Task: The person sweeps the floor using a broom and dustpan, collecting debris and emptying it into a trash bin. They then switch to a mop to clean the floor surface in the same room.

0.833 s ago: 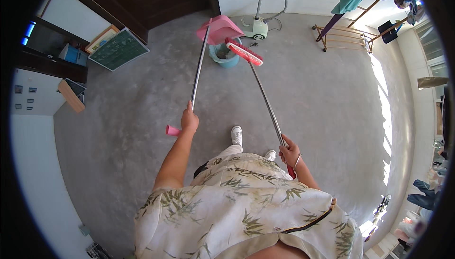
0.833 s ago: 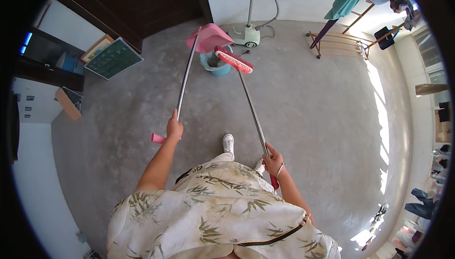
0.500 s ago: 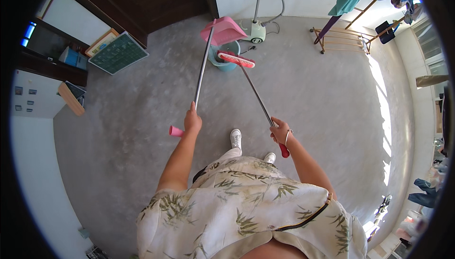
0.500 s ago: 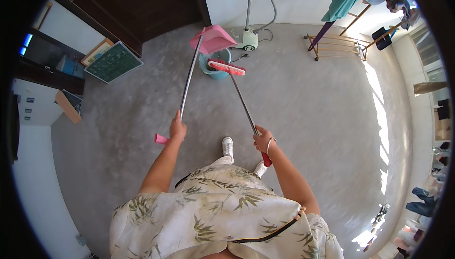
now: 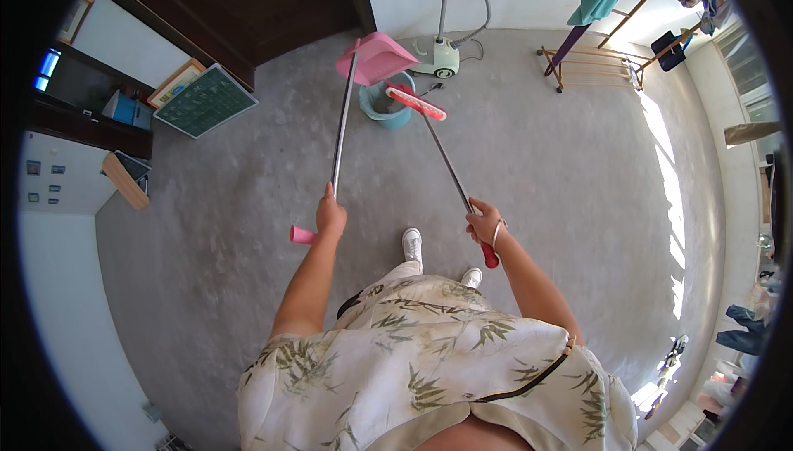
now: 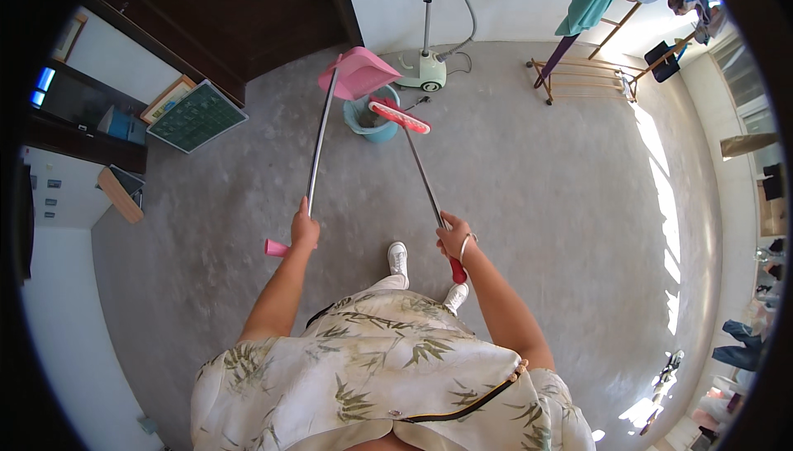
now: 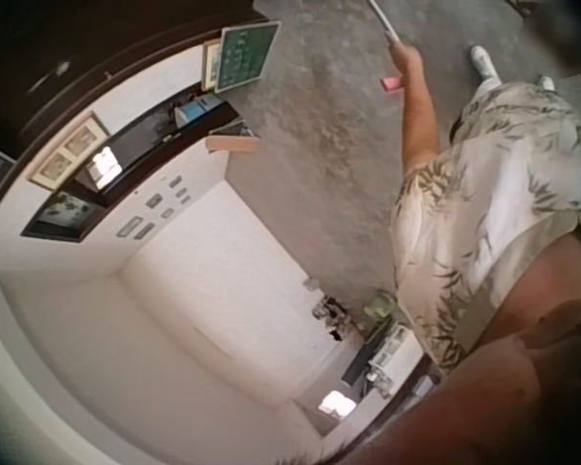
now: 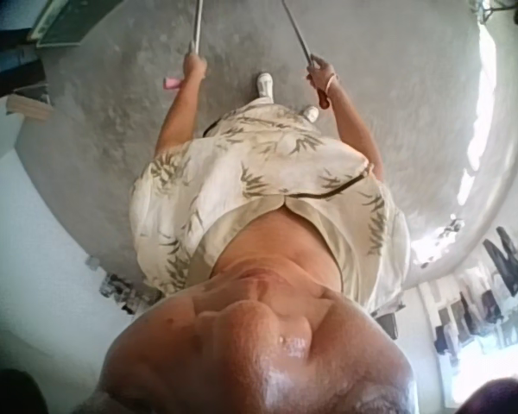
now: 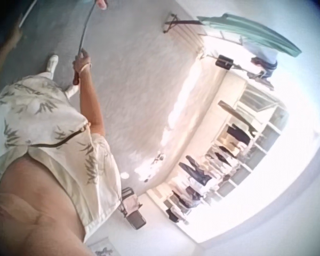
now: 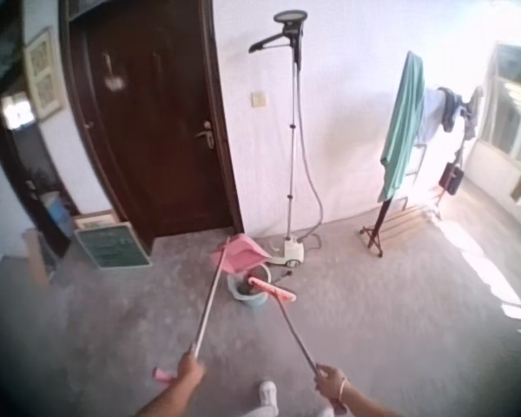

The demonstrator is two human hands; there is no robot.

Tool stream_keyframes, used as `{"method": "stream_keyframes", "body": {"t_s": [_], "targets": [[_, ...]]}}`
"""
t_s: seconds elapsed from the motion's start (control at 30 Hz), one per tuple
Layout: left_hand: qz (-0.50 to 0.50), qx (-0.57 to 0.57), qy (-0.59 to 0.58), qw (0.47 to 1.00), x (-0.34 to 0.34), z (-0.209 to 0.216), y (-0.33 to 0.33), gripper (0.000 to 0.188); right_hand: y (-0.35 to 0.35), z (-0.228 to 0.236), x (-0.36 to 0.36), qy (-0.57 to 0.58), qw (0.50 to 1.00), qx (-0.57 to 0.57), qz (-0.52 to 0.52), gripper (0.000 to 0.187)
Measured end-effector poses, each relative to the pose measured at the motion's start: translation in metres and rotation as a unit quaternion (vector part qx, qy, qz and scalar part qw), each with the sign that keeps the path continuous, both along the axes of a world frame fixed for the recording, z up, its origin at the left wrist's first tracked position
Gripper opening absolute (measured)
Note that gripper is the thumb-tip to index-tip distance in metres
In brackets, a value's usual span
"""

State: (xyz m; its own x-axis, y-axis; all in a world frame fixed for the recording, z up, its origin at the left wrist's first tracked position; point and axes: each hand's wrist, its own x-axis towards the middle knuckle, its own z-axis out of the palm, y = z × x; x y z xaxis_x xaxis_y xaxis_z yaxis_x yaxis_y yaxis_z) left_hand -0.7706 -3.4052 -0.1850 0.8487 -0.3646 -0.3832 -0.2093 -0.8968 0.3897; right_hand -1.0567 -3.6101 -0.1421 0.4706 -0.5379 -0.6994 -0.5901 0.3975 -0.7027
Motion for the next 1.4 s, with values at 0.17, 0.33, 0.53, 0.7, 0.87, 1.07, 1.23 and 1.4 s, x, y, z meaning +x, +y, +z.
{"method": "stream_keyframes", "body": {"t_s": [0.17, 0.33, 0.53, 0.7, 0.87, 1.07, 1.23, 1.4], "targets": [[-0.020, 0.021, -0.022, 0.999, 0.012, -0.011, 0.015, 0.058, 0.015, 0.020, -0.049, -0.032, 0.999, 0.019, -0.023, 0.052], [0.011, 0.000, 0.068, 0.998, -0.013, 0.028, -0.002, 0.058, 0.019, 0.013, -0.024, -0.017, 0.999, 0.010, -0.045, 0.055], [-0.018, -0.026, 0.002, 1.000, 0.007, 0.013, 0.001, 0.056, 0.005, -0.005, -0.011, 0.007, 0.999, -0.007, 0.034, 0.053], [-0.069, -0.004, -0.050, 0.996, 0.028, -0.015, 0.013, 0.055, 0.030, 0.035, -0.043, -0.046, 0.999, -0.004, -0.010, 0.052], [-0.048, -0.017, -0.002, 0.999, 0.022, -0.008, 0.018, 0.056, 0.021, 0.005, -0.003, -0.018, 0.999, -0.028, -0.018, 0.053], [-0.026, -0.071, -0.030, 0.997, 0.046, 0.010, 0.021, 0.059, 0.015, -0.010, 0.001, 0.015, 0.999, -0.027, 0.011, 0.055], [0.165, -0.228, 0.219, 0.934, 0.031, 0.034, 0.002, 0.057, 0.031, -0.029, -0.062, 0.031, 0.997, -0.009, -0.065, 0.054], [0.253, -0.316, 0.333, 0.851, 0.018, 0.041, 0.025, 0.042, -0.031, -0.059, -0.020, 0.052, 0.996, 0.003, -0.070, 0.054]]}}
